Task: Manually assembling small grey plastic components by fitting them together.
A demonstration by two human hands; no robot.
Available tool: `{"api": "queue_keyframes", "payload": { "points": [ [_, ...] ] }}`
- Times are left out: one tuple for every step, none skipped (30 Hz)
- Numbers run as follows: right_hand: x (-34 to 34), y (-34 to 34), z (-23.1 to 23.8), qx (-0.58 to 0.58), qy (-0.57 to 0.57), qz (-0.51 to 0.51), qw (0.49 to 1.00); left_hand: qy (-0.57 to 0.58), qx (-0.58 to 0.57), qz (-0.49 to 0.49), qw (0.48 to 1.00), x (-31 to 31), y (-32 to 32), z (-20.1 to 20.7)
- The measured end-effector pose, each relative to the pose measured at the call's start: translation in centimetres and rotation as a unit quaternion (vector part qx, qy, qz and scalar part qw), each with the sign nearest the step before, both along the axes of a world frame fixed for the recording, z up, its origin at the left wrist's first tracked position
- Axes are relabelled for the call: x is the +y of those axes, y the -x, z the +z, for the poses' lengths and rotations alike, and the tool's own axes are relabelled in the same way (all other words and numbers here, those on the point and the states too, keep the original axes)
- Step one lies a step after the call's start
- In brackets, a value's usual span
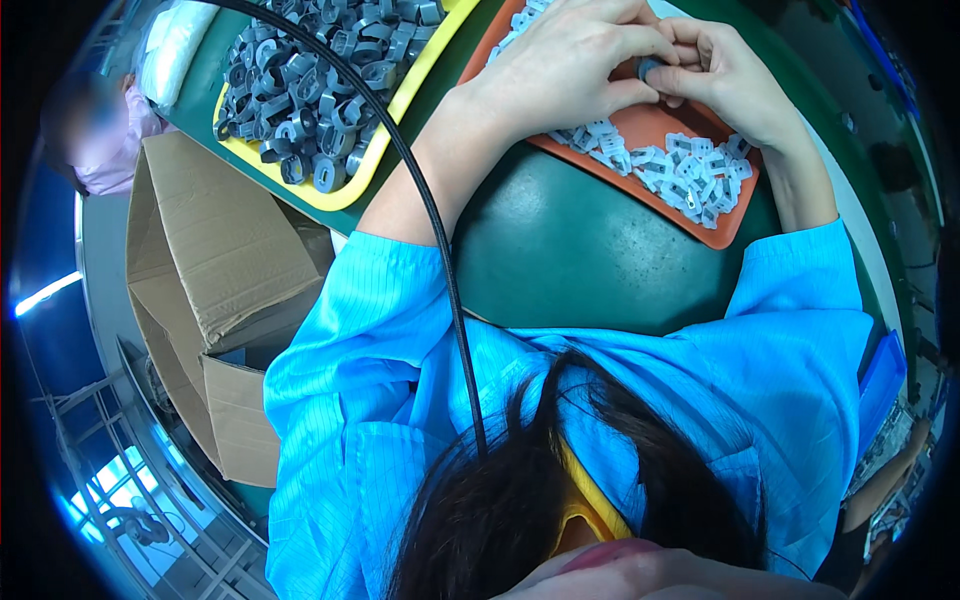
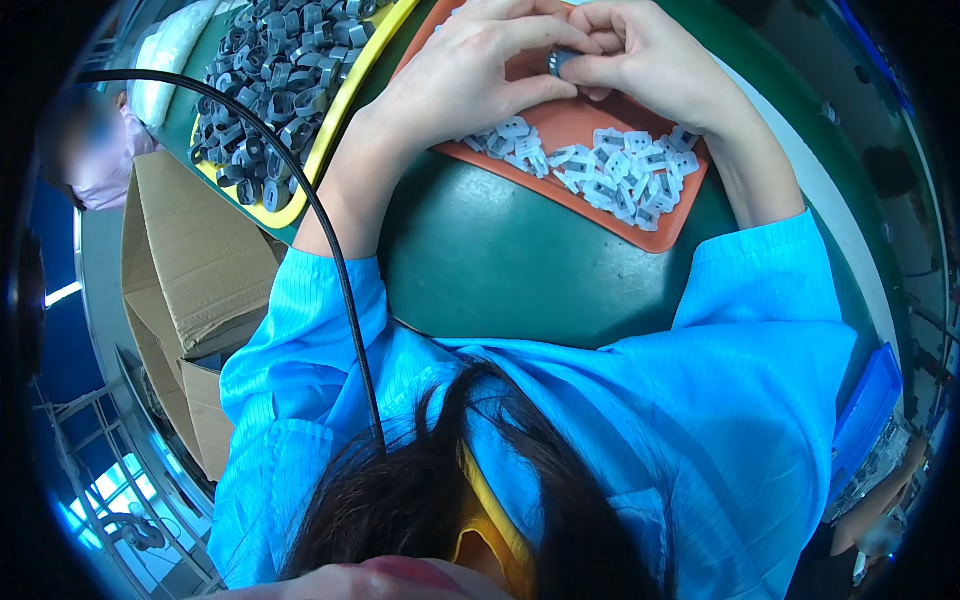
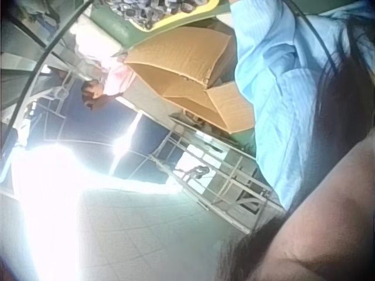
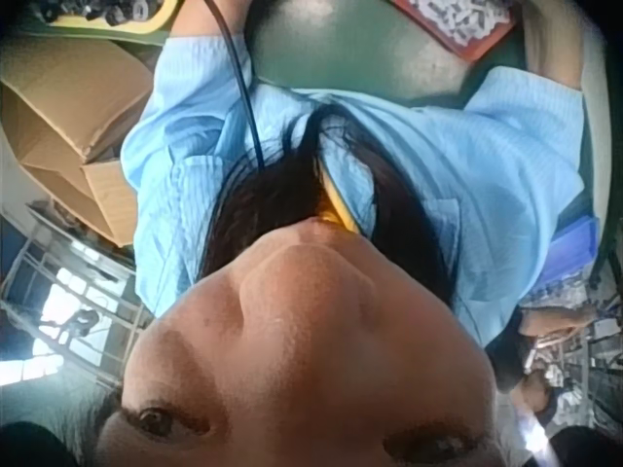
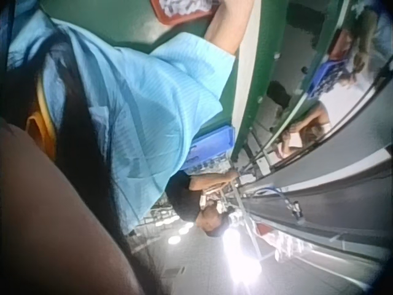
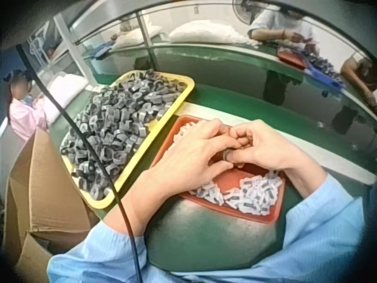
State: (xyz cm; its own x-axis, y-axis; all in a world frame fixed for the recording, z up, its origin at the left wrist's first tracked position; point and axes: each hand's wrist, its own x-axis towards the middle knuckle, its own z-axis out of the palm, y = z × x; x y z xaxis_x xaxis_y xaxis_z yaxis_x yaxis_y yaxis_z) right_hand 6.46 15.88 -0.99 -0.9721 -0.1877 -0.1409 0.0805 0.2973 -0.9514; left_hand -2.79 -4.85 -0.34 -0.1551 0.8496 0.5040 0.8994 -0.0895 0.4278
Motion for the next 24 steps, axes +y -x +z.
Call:
{"api": "queue_keyframes", "payload": {
  "points": [
    [-0.3,0.2,0.1,0.019,0.026,-0.063,0.998,0.017,0.008,0.047,0.999,-0.1,0.1,0.4],
    [-0.3,0.3,0.3,0.038,0.052,-0.125,0.99,0.034,0.015,0.095,0.995,-0.4,0.3,0.8],
    [0.2,0.6,0.3,0.049,0.05,-0.191,0.979,-0.006,0.032,0.133,0.991,-0.7,1.4,1.0],
    [1.8,1.1,-0.5,0.101,0.071,-0.225,0.967,-0.042,0.09,0.226,0.969,-1.3,2.7,0.7],
    [2.3,1.3,0.0,0.105,0.038,-0.275,0.955,-0.021,0.094,0.296,0.95,-2.6,3.5,2.1],
    [2.9,1.6,0.5,0.109,0.005,-0.325,0.94,0.021,0.135,0.367,0.92,-4.2,4.4,2.9],
    [4.4,2.2,-0.4,0.111,0.006,-0.317,0.942,0.061,0.152,0.426,0.89,-5.9,5.4,2.9],
    [7.3,1.9,-1.7,0.137,-0.077,-0.335,0.929,0.137,0.154,0.465,0.861,-5.9,5.8,3.4],
    [9.3,1.7,-3.1,0.156,-0.155,-0.346,0.912,0.164,0.164,0.451,0.862,-6.1,7.2,2.7],
    [9.6,1.6,-3.4,0.154,-0.156,-0.346,0.912,0.189,0.173,0.447,0.857,-6.3,7.4,2.7],
    [9.8,1.4,-3.7,0.161,-0.221,-0.357,0.893,0.19,0.17,0.445,0.858,-6.4,7.4,2.4],
    [9.9,1.2,-3.9,0.167,-0.286,-0.366,0.87,0.18,0.191,0.439,0.86,-6.4,7.4,2.2],
    [9.6,1.3,-3.7,0.167,-0.287,-0.362,0.871,0.17,0.212,0.438,0.857,-6.6,7.0,2.4],
    [9.1,1.4,-3.4,0.232,-0.309,-0.378,0.841,0.169,0.21,0.441,0.856,-6.6,7.0,2.5],
    [8.4,1.6,-3.1,0.295,-0.329,-0.394,0.806,0.146,0.168,0.459,0.86,-6.4,7.3,2.4],
    [7.1,1.6,-2.0,0.297,-0.331,-0.393,0.805,0.119,0.128,0.474,0.863,-6.1,7.8,2.5],
    [4.9,1.1,-0.4,0.255,-0.28,-0.364,0.851,0.038,0.154,0.448,0.88,-6.1,8.2,1.9],
    [2.9,1.4,-0.2,0.207,-0.222,-0.329,0.894,0.042,0.152,0.448,0.88,-5.6,8.5,1.5],
    [0.5,0.9,0.6,0.217,-0.236,-0.265,0.909,0.015,0.052,0.436,0.898,-5.0,7.7,2.1],
    [-1.2,0.8,1.0,0.226,-0.249,-0.2,0.92,-0.012,-0.047,0.418,0.907,-4.4,7.3,2.5],
    [-2.3,0.9,1.0,0.285,-0.253,-0.118,0.917,-0.039,-0.074,0.409,0.909,-4.7,6.4,3.2],
    [-2.9,0.9,-0.1,0.33,-0.257,-0.049,0.907,-0.038,-0.076,0.403,0.911,-3.8,6.2,3.0],
    [-3.7,1.1,-0.7,0.359,-0.259,-0.013,0.897,-0.06,-0.129,0.345,0.928,-2.9,5.7,2.8],
    [-4.9,1.2,-1.0,0.389,-0.258,0.028,0.884,-0.081,-0.181,0.29,0.936,-2.4,5.1,2.5]
  ]
}}
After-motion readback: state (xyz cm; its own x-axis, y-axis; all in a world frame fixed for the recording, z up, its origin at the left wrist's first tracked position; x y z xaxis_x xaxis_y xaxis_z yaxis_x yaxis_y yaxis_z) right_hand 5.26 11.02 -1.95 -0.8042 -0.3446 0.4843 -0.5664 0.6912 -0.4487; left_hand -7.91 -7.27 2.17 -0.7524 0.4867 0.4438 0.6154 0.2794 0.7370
